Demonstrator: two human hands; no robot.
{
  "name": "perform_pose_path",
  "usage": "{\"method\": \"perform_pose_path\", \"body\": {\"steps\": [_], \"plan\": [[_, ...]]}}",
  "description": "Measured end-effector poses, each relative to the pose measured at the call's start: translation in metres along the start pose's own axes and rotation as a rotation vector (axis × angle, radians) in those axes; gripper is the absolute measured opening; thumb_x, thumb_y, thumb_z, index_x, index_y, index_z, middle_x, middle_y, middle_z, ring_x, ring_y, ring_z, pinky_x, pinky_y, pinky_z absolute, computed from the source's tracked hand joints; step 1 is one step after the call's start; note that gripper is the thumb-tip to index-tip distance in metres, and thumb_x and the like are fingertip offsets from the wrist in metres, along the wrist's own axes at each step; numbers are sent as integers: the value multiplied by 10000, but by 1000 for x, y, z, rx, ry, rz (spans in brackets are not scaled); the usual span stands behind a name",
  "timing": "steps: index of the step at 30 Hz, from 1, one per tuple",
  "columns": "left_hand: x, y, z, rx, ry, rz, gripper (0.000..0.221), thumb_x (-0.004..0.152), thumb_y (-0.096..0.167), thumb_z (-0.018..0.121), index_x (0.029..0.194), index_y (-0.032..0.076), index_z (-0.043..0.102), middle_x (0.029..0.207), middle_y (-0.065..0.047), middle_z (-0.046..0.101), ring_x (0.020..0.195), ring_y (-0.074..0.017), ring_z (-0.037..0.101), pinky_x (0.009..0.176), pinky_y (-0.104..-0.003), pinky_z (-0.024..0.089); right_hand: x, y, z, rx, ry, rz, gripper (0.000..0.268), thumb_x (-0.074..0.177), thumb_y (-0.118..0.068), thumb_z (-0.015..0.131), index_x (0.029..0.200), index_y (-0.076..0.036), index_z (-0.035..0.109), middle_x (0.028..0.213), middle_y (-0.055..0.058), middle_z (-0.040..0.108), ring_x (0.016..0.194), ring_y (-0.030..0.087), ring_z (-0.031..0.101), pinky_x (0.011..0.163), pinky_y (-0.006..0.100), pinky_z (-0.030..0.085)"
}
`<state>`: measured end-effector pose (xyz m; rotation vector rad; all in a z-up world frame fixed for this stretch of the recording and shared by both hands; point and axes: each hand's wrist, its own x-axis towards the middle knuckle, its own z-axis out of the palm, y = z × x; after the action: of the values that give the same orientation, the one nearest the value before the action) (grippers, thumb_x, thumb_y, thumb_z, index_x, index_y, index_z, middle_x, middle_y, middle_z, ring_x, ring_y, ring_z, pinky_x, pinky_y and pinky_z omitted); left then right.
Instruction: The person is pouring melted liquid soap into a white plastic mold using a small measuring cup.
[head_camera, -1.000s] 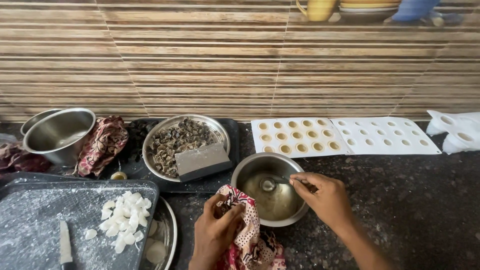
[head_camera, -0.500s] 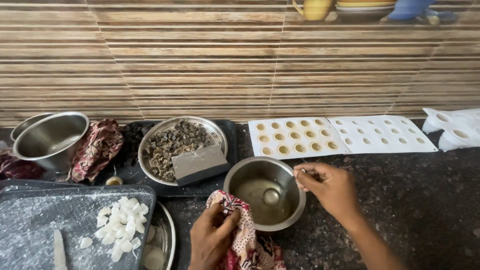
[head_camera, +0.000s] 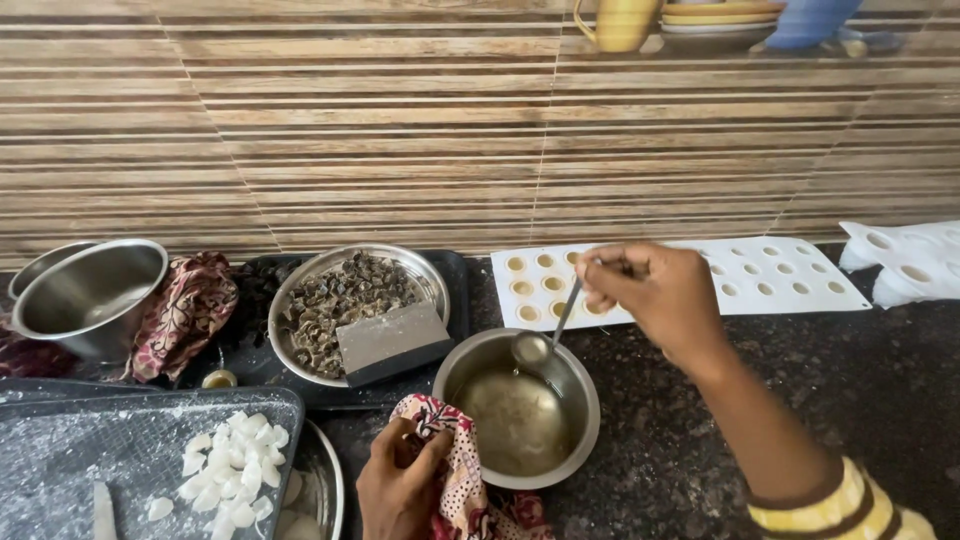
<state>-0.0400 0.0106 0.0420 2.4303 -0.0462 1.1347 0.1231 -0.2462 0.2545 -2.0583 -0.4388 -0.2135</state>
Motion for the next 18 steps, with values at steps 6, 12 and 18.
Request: {"method": "perform_pose_path", "body": {"steps": [6,12,18], "plan": [[-2,-8,6,-17,14,-1,427,607,117,861,1000,274,800,1119,-71,590,750,-143,719,635,-285,606,46,11,-3,111,37,-73,183,904,-149,746,1026,-14,771,834,100,784,666,106,738,594,229,623],[-3,-10,10,-29,0,-32,428,602,135,883,1002,264,804,1110,-82,584,716,-112,710,633,-261,615,79,52,16,11,49,-82,170,909,-168,763,1020,-42,786,826,72,785,644,79,724,582,217,614],[-9,-21,19,-11,-7,-46,447,572,109,883,983,269,811,1100,-81,579,663,-98,693,596,-256,615,81,77,38,-108,51,-168,163,907,-185,768,1022,-73,799,796,53,791,601,50,704,510,204,554]]}}
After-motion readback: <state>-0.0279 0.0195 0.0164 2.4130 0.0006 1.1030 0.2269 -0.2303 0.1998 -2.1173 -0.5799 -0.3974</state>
